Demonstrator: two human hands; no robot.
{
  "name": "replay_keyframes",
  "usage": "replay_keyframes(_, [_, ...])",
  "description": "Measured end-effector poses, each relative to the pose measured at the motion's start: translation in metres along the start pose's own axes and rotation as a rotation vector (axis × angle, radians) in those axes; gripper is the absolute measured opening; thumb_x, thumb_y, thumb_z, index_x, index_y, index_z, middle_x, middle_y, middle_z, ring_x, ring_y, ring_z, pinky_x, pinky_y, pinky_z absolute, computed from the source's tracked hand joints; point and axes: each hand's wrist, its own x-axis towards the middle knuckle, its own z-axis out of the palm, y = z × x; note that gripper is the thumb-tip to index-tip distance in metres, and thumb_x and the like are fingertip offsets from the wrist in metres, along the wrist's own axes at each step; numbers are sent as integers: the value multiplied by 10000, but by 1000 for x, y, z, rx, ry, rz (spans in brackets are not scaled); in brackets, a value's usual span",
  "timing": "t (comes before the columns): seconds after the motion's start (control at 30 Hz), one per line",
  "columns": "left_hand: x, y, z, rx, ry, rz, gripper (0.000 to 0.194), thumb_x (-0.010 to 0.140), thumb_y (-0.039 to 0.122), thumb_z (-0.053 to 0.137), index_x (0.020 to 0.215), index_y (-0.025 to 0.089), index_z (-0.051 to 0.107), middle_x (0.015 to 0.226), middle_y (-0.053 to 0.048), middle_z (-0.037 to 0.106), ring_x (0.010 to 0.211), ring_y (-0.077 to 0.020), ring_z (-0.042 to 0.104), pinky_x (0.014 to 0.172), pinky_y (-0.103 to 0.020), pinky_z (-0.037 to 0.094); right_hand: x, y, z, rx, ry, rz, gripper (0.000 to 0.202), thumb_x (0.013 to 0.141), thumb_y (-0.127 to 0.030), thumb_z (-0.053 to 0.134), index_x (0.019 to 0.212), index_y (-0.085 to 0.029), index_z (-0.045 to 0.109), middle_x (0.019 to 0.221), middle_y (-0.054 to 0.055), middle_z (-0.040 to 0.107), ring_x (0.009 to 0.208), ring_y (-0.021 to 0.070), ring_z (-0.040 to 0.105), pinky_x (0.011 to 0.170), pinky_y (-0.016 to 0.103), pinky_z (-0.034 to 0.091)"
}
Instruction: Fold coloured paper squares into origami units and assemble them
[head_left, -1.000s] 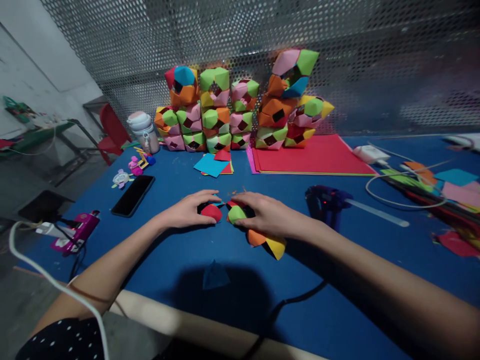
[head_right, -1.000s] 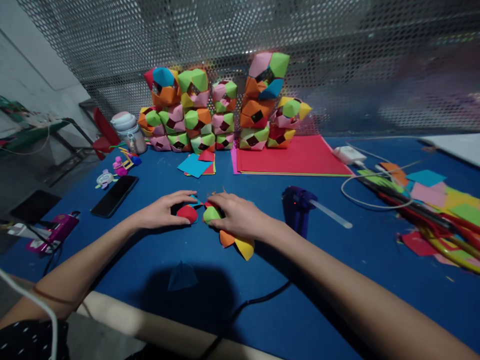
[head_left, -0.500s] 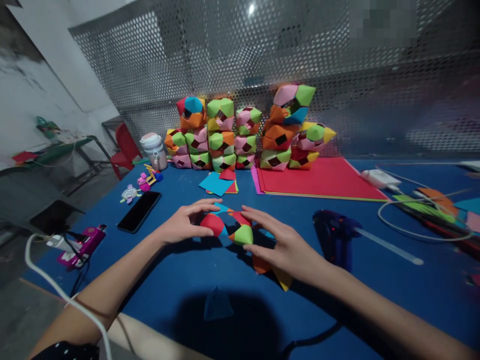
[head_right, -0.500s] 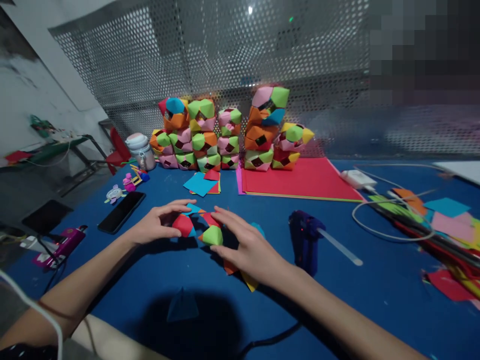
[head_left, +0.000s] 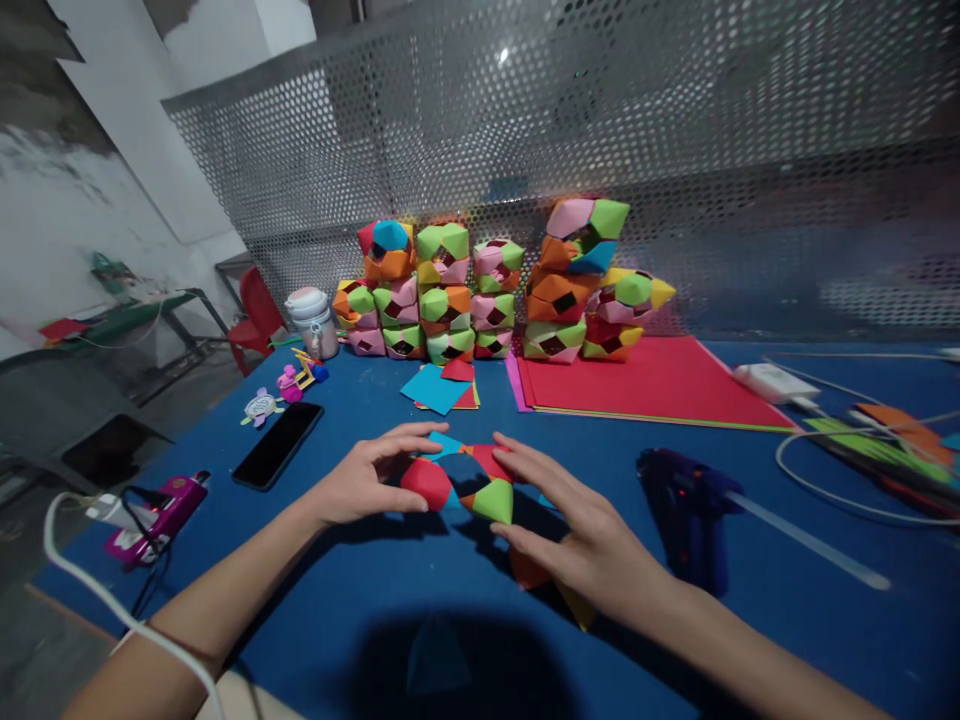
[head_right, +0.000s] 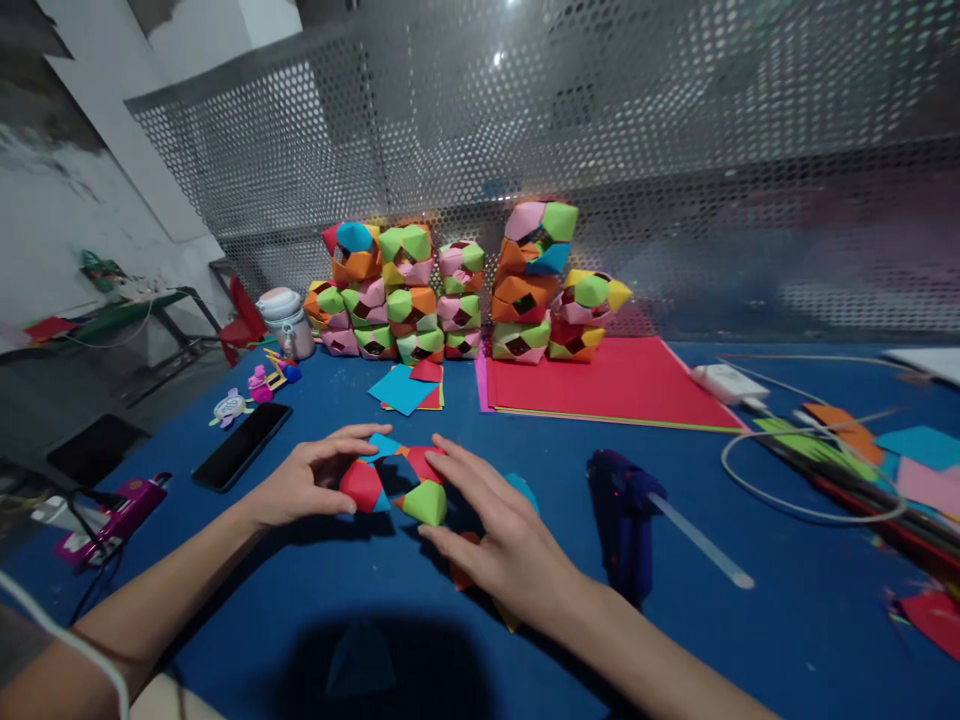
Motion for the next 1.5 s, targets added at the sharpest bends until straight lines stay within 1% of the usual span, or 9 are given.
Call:
replay_keyframes(0.1, [0,0,2,-12,-2,18,503,664,238,765,1139,307,614,1381,-88,450,1276,-265,424,993,-445,406,-1,0,1,-10,-4,-16,594,826,-246,589,1367,-252,344,1410,119,413,1282,240,411,1005,435,433])
replay_keyframes(0.43, [0,-1,9,-120,38,-10,503,672,205,756,1143,312,615,1391,-72,432,1261,-264,441,951,-415,460,-1,2,4,-63,26,-53,574,834,-244,577,1364,-237,360,1400,119,428,1273,235,426,1000,407,440])
replay_keyframes(0.63, [-1,-2,10,-54,63,27,520,651,215,771,1142,294,620,1384,-88,439,1268,-290,425,946,-424,462,-2,4,3,-119,23,-101,548,848,-236,558,1361,-207,368,1407,144,407,1266,237,431,1002,405,432])
replay_keyframes(0.8, [-3,-2,9,72,69,68,528,660,215,765,1159,291,610,1380,-92,446,1279,-290,410,1012,-466,390,-1,5,2,-161,19,-134,552,857,-226,547,1371,-212,345,1404,151,402,1259,234,434,987,405,444])
replay_keyframes(0.97, [-3,-3,11,76,61,81,536,659,217,766,1166,286,605,1376,-100,448,1275,-287,415,1014,-466,383,-2,6,5,-178,18,-134,551,855,-223,550,1367,-212,350,1405,154,401,1260,238,433,982,411,447])
replay_keyframes(1.07, [-3,-3,13,74,49,74,539,657,210,768,1164,293,605,1380,-96,443,1268,-284,425,1011,-460,386,-3,7,7,-116,22,-88,548,846,-242,563,1357,-215,368,1400,141,419,1265,236,432,991,411,441])
replay_keyframes(1.2, [-2,-4,13,40,34,62,519,668,214,759,1158,294,607,1386,-97,438,1269,-284,425,978,-445,419,-1,4,6,9,-21,17,544,819,-278,597,1329,-225,418,1368,109,472,1260,233,442,996,407,440])
replay_keyframes(1.4, [0,-2,10,59,8,40,502,683,211,747,1158,293,607,1371,-92,457,1264,-272,432,1003,-450,392,7,-4,-3,168,-104,243,528,784,-324,619,1288,-241,487,1336,69,512,1246,239,455,1019,427,411])
replay_keyframes(1.5, [1,-2,9,45,-11,14,485,697,206,735,1158,281,607,1379,-97,448,1272,-269,422,1000,-438,397,9,-6,-7,233,-142,327,529,775,-350,622,1282,-268,497,1328,51,519,1200,240,501,1005,431,424])
